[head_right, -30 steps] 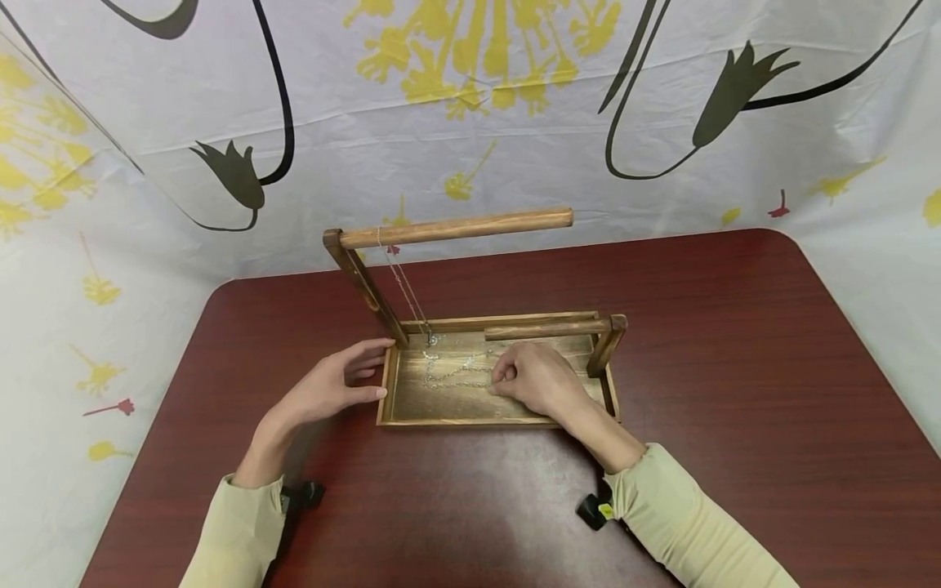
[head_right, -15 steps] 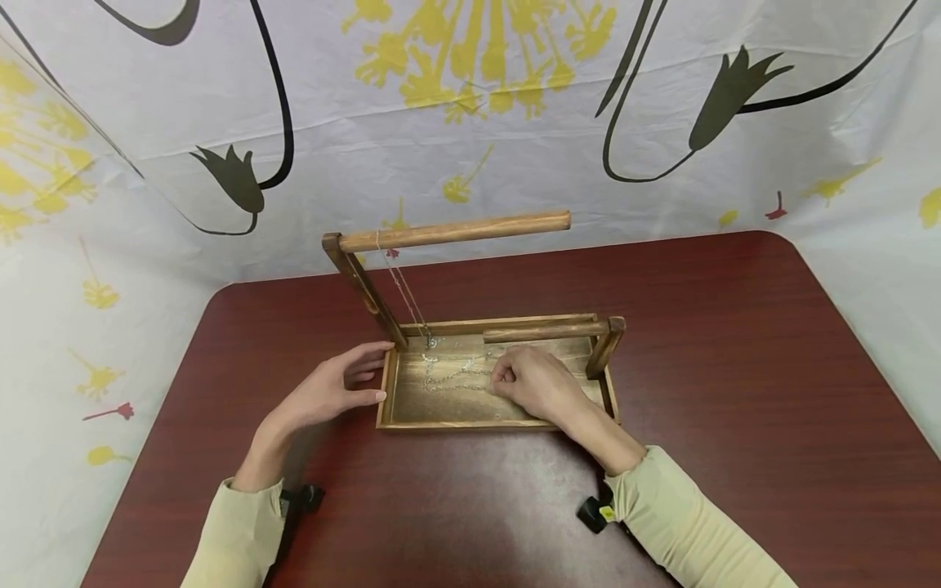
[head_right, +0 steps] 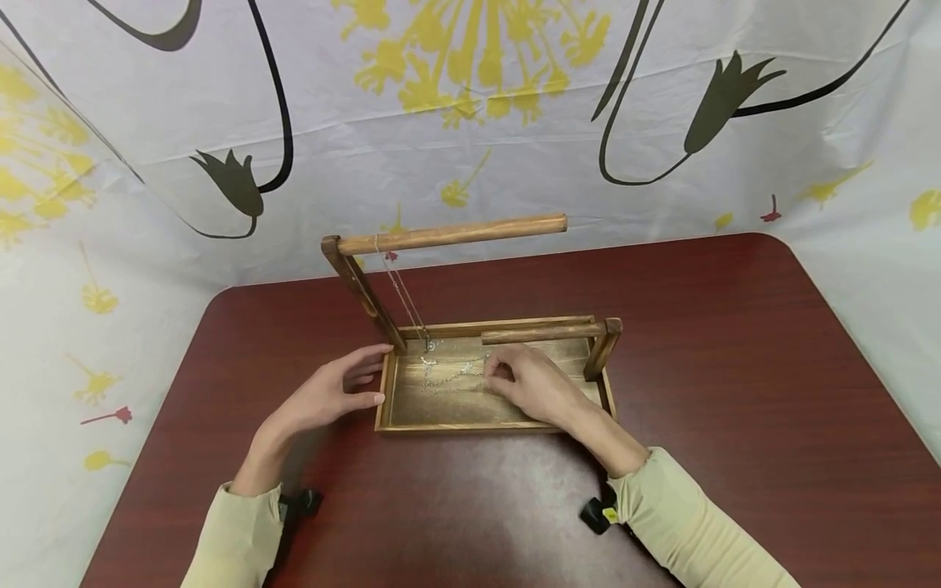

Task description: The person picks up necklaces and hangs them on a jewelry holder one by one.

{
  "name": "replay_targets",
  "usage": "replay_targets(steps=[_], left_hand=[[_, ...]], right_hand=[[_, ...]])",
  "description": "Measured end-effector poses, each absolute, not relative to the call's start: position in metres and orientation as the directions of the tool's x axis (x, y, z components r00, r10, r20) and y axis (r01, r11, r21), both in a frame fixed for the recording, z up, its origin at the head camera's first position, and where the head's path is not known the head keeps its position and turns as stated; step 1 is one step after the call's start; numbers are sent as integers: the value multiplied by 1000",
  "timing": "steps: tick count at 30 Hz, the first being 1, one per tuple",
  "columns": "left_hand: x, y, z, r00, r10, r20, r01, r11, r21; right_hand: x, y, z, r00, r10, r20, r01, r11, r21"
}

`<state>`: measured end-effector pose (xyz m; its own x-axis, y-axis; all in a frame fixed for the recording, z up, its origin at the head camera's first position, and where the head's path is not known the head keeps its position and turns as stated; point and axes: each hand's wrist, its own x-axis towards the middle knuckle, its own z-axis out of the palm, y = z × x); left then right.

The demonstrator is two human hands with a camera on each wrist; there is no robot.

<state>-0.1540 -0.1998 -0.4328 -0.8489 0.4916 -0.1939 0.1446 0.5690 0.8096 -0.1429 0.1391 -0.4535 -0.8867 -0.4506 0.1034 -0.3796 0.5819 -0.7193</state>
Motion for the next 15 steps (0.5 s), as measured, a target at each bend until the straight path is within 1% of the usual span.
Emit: replay_targets(steps=[8, 15], left_hand=[[-156, -200, -432, -847, 493, -198, 136, 562, 816], [-155, -200, -433, -843, 496, -209, 125, 559, 820]], right_hand=[[-143, 141, -449, -891, -445, 85, -342, 539, -769], [-139, 141, -442, -902, -432, 20, -246, 473, -846]])
